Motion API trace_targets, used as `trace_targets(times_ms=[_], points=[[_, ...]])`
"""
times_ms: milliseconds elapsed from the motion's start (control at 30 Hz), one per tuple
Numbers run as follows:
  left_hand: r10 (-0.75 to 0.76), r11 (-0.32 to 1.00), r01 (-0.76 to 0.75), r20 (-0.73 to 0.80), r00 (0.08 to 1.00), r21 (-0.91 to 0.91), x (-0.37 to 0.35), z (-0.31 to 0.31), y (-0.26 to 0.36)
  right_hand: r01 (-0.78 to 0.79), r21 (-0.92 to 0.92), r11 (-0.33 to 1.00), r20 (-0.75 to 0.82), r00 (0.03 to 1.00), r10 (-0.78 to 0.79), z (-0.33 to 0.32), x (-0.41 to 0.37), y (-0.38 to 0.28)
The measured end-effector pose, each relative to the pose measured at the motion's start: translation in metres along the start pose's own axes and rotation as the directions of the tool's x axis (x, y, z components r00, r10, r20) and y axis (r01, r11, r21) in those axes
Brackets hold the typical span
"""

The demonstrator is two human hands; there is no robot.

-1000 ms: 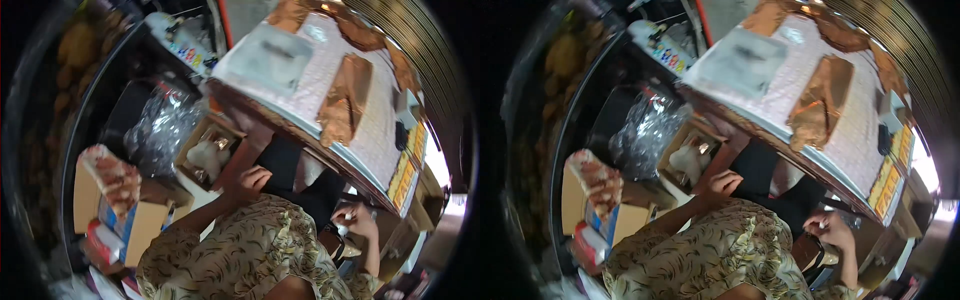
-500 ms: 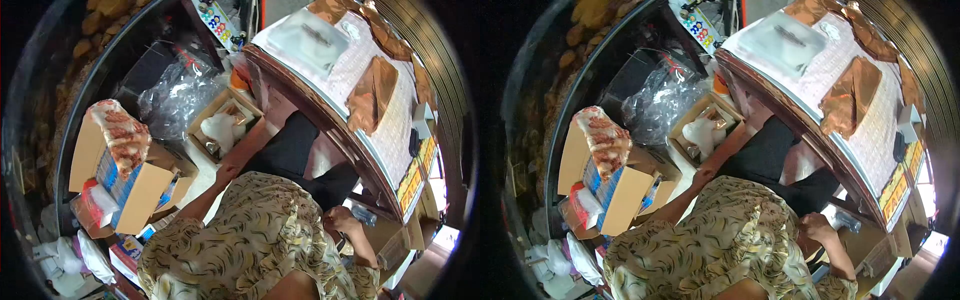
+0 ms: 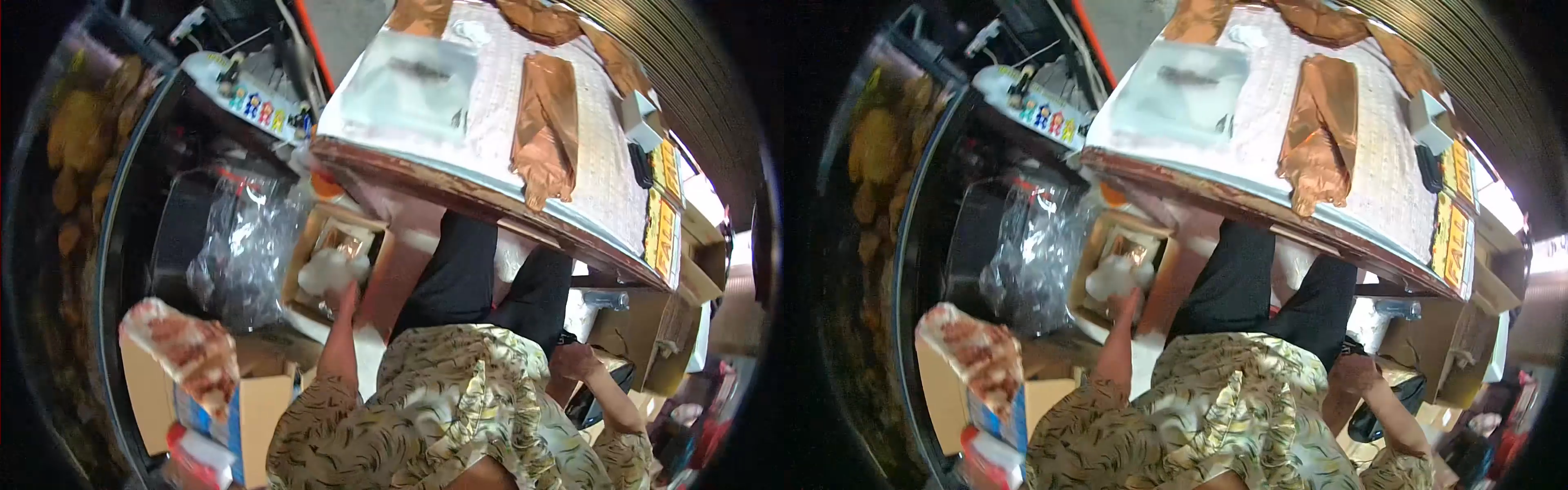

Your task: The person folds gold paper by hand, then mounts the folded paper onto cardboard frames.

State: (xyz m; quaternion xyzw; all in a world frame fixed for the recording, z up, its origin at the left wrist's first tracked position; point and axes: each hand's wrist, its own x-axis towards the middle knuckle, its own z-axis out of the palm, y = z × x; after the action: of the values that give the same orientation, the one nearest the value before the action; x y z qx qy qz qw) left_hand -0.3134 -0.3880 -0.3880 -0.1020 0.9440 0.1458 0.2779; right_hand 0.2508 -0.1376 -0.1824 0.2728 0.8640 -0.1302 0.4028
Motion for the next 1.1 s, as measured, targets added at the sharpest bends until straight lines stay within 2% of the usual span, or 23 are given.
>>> trace_targets(times_ms=[33,67,100,133,267,333,500,533,567,600,667,700,733,767,800,833,867,900,933,967,1000,1067,1100], points=[[0.028,1.0,-0.028,0.005,1.0,0.006,0.021,0.017,-0.002,0.062,-0.01,0.998,-0.073,0.995,-0.063,-0.005,0.001,-0.005],[0.111,0.983,-0.105,-0.032,0.993,0.147,0.036,0.035,-0.013,0.042,0.005,0.999,-0.078,0.996,-0.041,-0.009,-0.001,-0.011],[0.197,0.943,-0.173,-0.059,0.979,0.284,0.054,0.053,-0.021,-0.057,0.003,0.998,-0.161,0.985,0.056,-0.016,-0.003,-0.017],[0.215,0.939,-0.192,-0.051,0.975,0.286,0.065,0.061,-0.021,-0.153,0.005,0.988,-0.241,0.959,0.15,-0.027,-0.006,-0.023],[0.139,0.982,-0.143,0.036,0.99,0.123,0.089,0.08,-0.04,-0.148,0.05,0.988,-0.401,0.903,0.156,-0.097,-0.018,-0.062],[0.096,0.991,-0.101,0.053,0.994,0.089,0.079,0.069,-0.051,-0.124,0.073,0.99,-0.416,0.898,0.143,-0.114,-0.013,-0.07],[0.318,0.947,-0.319,-0.159,0.935,0.015,0.062,0.03,-0.061,0.027,0.177,0.984,-0.47,0.881,0.06,-0.162,0.0,-0.097],[0.305,0.952,-0.307,-0.169,0.937,0.014,0.059,0.016,-0.058,0.127,0.226,0.966,-0.505,0.863,0.005,-0.171,0.005,-0.101],[0.422,0.894,-0.447,-0.351,0.836,0.011,0.056,-0.001,-0.061,0.229,0.273,0.934,-0.537,0.842,-0.049,-0.178,0.009,-0.106],[0.509,0.818,-0.574,-0.516,0.689,0.04,0.046,-0.023,-0.059,0.243,0.269,0.932,-0.53,0.845,-0.068,-0.18,0.014,-0.108],[0.493,0.645,-0.713,-0.562,0.664,-0.276,-0.003,-0.097,-0.024,0.274,0.201,0.941,-0.495,0.857,-0.144,-0.19,0.03,-0.111],[0.444,0.505,-0.607,-0.418,0.793,-0.614,-0.016,-0.126,-0.015,0.319,0.176,0.931,-0.525,0.831,-0.185,-0.218,0.021,-0.123],[0.442,0.315,-0.394,-0.234,0.866,-0.864,-0.028,-0.153,-0.009,0.328,0.164,0.93,-0.529,0.825,-0.197,-0.229,0.027,-0.128],[0.593,0.397,-0.725,-0.445,0.671,-0.564,-0.048,-0.18,0.001,0.425,0.191,0.885,-0.605,0.761,-0.235,-0.238,0.033,-0.131],[0.749,0.379,-0.913,-0.529,0.398,-0.149,-0.072,-0.211,0.018,0.519,0.207,0.829,-0.679,0.686,-0.26,-0.248,0.037,-0.135],[0.658,0.217,-0.675,-0.405,0.635,-0.705,-0.108,-0.241,0.046,0.497,0.22,0.839,-0.668,0.704,-0.241,-0.271,0.031,-0.144],[0.638,-0.034,-0.174,-0.156,0.754,-0.984,-0.142,-0.264,0.07,0.474,0.233,0.849,-0.659,0.719,-0.22,-0.293,0.024,-0.153],[0.646,-0.049,-0.184,-0.171,0.744,-0.982,-0.167,-0.278,0.082,0.586,0.159,0.795,-0.771,0.577,-0.271,-0.304,0.03,-0.158],[0.716,-0.023,-0.112,-0.095,0.692,-0.993,-0.188,-0.288,0.094,0.676,0.065,0.734,-0.859,0.412,-0.304,-0.315,0.035,-0.162],[0.78,0.013,-0.043,-0.017,0.625,-0.999,-0.2,-0.293,0.104,0.735,0.021,0.678,-0.868,0.349,-0.352,-0.333,0.032,-0.167],[0.796,0.002,-0.051,-0.029,0.604,-0.999,-0.194,-0.286,0.115,0.784,-0.025,0.62,-0.875,0.283,-0.394,-0.351,0.028,-0.172],[0.93,0.095,0.093,0.122,0.348,-0.991,-0.169,-0.257,0.139,0.903,-0.102,0.418,-0.881,0.113,-0.459,-0.378,0.021,-0.18],[0.939,0.101,0.089,0.124,0.321,-0.991,-0.172,-0.248,0.155,0.907,-0.171,0.385,-0.879,0.036,-0.475,-0.387,0.018,-0.18]])
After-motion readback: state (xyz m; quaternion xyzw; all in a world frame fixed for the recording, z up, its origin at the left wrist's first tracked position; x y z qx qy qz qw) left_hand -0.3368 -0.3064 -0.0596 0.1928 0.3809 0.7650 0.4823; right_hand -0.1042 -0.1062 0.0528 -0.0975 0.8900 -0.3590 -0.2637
